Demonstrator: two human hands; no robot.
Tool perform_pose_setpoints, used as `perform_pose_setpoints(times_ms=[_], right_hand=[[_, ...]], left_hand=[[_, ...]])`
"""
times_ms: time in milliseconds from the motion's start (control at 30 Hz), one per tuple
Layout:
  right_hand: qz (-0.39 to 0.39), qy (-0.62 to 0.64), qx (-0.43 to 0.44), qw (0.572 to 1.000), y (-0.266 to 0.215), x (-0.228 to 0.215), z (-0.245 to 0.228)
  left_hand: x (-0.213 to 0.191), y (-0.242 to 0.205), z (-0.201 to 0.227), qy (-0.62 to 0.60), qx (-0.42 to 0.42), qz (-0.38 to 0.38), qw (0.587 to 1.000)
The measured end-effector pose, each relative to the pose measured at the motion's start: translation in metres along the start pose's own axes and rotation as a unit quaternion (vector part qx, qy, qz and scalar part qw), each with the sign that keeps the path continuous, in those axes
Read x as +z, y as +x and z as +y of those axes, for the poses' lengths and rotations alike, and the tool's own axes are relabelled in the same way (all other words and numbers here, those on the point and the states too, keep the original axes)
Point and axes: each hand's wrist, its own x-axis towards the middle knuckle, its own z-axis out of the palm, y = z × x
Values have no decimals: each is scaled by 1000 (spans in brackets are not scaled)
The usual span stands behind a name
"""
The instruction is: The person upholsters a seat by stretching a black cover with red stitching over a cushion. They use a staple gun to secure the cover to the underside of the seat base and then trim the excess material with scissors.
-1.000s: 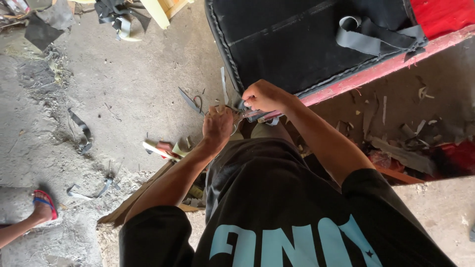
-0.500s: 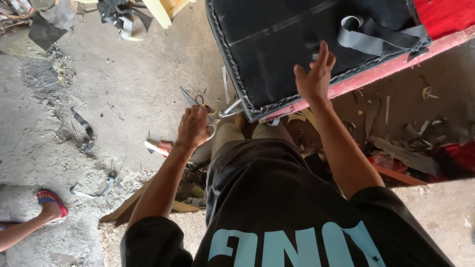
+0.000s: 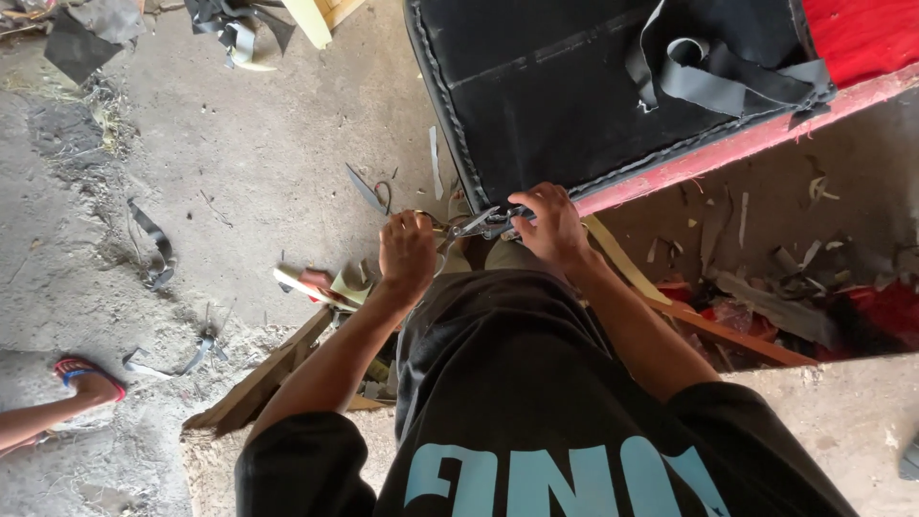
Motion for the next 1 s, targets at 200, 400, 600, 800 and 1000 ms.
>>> perform_pose_setpoints(times_ms=[200,400,600,800,1000], right_hand=[[-23,1,-40,999,12,-17,-25],[-46,-39,1,998,12,-10,-27],[-12,-9,14,1000,15,-7,-28],[30,2,-8,1000,17,-9,-16],[62,-80,34,994,9,-15,-21]], left_hand=[[-43,-1,36,81,-43,-8,996],[-20,14,37,81,-53,-15,995],[-37,6,36,-7,-14,-23,1000],[-15,7,24,-170,-34,-72,982],[-2,-14,15,-332,-192,-135,913]])
